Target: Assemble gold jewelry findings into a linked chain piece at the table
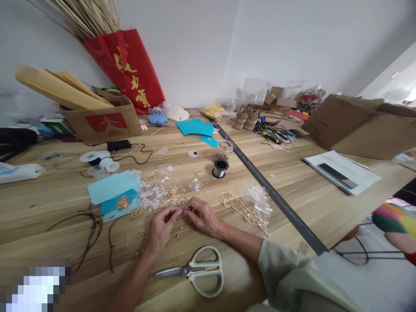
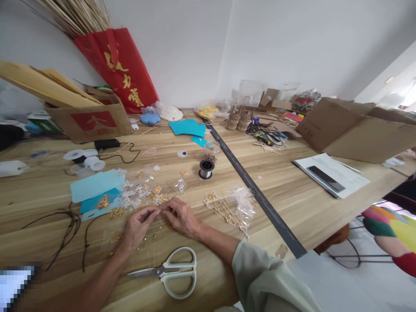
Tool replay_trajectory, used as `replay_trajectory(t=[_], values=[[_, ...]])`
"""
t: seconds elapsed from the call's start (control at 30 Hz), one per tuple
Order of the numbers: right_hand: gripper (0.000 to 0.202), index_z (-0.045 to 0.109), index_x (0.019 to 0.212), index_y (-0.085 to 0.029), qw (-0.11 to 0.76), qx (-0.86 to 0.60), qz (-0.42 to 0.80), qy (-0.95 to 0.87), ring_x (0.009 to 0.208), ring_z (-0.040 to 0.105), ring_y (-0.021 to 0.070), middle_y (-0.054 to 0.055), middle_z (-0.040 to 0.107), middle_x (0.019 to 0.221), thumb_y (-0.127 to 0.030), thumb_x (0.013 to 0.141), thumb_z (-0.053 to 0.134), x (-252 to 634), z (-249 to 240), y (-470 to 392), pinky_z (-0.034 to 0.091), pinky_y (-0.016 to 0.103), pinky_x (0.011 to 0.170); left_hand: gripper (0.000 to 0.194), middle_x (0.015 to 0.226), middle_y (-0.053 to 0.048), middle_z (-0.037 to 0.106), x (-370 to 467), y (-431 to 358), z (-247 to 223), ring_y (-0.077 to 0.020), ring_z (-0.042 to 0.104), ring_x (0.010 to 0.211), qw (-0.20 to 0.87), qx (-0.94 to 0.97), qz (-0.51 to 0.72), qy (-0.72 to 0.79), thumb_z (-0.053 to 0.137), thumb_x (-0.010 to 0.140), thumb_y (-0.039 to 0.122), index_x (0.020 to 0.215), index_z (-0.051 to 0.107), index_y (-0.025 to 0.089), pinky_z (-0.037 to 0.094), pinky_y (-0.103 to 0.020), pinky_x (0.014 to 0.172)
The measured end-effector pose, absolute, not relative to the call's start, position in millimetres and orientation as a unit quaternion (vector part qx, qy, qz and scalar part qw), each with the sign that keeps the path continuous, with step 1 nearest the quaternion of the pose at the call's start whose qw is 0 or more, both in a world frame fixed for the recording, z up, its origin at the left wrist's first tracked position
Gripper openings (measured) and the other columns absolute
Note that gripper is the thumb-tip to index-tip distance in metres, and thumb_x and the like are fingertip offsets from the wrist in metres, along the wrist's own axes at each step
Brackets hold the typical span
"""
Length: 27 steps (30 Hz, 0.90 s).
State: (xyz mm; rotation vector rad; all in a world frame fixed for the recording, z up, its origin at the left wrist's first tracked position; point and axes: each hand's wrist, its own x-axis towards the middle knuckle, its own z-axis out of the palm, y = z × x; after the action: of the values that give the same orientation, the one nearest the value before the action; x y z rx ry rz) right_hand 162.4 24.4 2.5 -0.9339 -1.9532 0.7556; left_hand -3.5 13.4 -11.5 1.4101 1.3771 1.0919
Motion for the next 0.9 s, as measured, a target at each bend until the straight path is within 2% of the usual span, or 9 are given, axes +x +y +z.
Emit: replay_trajectory(t=[0.47,0.9], values=[[0.015,0.06,0.092,-0.017,0.386,-0.36,0.253,-0.811,0.076,0.055,0.0147,0.006,0.059,0.084,-0.021,0.09,0.045,165.3,-2.9,23.2,0.045,0.025,0.069,0.023,0.067,-0.001,0.063,-4.4,13.9,-14.1,-0.0151,0.057,0.064,0.421,0.582,0.423,0.553,0.06,0.073,0.039,0.074,0.064,0.016,0.046,-0.023,0.062],[0.015,0.059,0.09,-0.016,0.389,-0.368,0.239,-0.81,0.075,0.055,0.014,0.006,0.06,0.083,-0.02,0.09,0.045,166.3,-5.1,23.7,0.044,0.023,0.066,0.024,0.07,-0.002,0.063,-5.2,13.5,-16.9,-0.0149,0.057,0.065,0.425,0.585,0.418,0.55,0.06,0.074,0.039,0.076,0.064,0.015,0.046,-0.023,0.063]])
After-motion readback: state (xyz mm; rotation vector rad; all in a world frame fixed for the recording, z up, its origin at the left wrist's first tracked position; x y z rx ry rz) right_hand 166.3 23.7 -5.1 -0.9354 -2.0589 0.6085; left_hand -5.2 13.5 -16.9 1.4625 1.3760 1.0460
